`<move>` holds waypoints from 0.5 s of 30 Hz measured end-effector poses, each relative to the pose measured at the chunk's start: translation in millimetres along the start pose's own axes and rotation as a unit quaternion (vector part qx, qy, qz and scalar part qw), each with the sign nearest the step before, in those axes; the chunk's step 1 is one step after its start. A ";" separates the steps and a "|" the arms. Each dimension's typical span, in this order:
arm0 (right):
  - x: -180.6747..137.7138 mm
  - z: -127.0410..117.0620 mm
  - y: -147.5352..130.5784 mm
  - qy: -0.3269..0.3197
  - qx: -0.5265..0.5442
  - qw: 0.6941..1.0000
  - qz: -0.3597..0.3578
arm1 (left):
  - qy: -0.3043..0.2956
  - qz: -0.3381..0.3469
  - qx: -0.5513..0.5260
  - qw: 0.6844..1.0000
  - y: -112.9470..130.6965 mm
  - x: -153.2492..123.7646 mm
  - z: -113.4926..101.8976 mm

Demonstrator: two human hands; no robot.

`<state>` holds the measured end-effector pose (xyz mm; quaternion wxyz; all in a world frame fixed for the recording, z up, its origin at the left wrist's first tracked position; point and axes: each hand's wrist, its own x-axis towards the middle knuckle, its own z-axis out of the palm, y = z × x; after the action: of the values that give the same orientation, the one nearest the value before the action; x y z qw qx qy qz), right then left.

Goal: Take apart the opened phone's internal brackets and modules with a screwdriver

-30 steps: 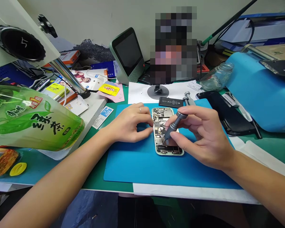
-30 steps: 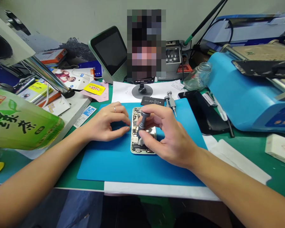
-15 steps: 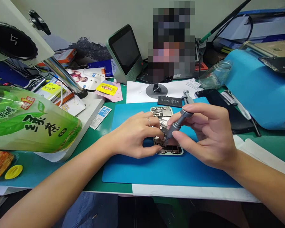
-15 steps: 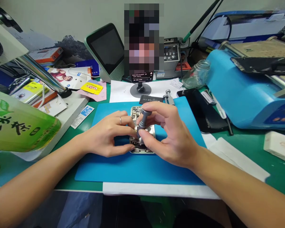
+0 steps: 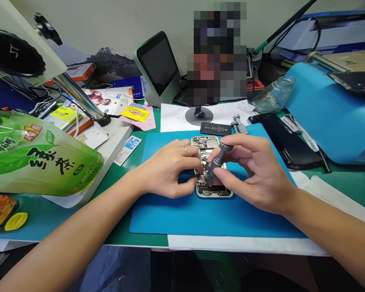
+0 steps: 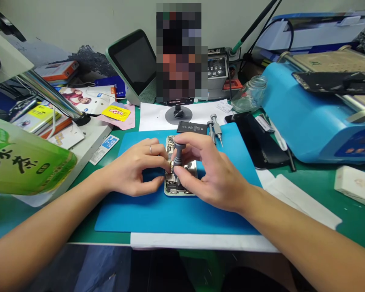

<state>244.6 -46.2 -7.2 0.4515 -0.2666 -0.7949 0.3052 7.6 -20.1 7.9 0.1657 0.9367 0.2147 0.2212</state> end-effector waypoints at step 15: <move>0.5 -0.2 -3.3 -0.009 0.001 1.000 0.016 | -0.007 0.000 0.003 1.000 0.6 0.0 0.3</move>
<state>244.1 -48.0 -4.4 0.4393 -0.2762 -0.7944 0.3157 7.9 -20.7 7.9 0.1644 0.9387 0.2138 0.2145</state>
